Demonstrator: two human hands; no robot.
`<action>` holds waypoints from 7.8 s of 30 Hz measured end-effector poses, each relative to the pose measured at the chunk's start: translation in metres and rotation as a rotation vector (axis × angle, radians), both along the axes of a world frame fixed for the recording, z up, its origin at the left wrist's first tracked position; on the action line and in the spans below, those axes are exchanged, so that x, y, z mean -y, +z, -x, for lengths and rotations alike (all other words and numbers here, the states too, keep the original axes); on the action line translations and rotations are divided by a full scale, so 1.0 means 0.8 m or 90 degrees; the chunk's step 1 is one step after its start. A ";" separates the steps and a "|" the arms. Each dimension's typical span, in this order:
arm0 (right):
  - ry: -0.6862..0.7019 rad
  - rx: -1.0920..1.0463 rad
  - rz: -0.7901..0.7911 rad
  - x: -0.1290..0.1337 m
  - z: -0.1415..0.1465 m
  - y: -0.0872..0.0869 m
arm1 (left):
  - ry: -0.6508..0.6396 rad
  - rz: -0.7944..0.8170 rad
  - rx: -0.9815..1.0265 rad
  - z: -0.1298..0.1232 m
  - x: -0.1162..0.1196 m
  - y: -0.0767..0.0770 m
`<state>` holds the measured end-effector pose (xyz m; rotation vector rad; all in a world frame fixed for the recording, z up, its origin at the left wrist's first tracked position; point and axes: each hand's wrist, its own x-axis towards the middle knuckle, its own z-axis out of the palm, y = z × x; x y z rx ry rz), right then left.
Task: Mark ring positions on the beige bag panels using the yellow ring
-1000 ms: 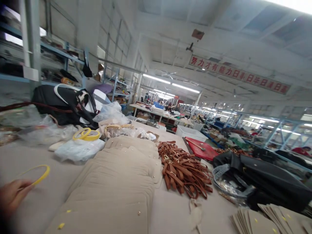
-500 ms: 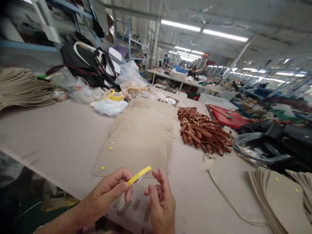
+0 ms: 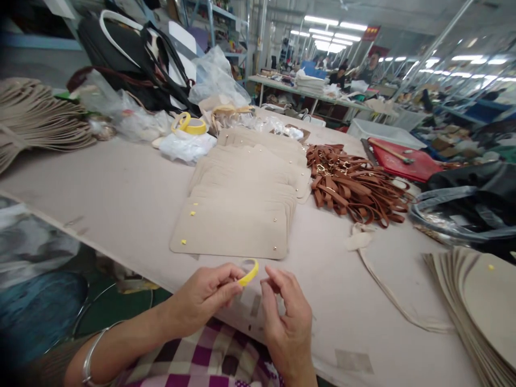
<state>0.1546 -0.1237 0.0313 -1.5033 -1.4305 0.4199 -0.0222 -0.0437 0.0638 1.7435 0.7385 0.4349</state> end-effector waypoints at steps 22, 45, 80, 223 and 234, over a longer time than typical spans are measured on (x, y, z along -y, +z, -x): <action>0.087 0.282 -0.181 -0.029 0.008 0.005 | -0.016 -0.398 -0.093 -0.006 -0.004 -0.021; -0.095 -0.248 0.333 -0.083 -0.076 -0.019 | -0.017 -0.636 -0.230 -0.053 -0.063 -0.059; -0.126 0.327 0.188 -0.100 -0.050 -0.028 | -0.058 -0.606 -0.206 -0.049 -0.068 -0.075; -0.085 -0.048 0.347 -0.101 -0.065 -0.025 | -0.053 -0.651 -0.192 -0.044 -0.063 -0.074; -0.109 0.205 0.295 -0.114 -0.054 -0.020 | -0.059 -0.614 -0.182 -0.039 -0.063 -0.074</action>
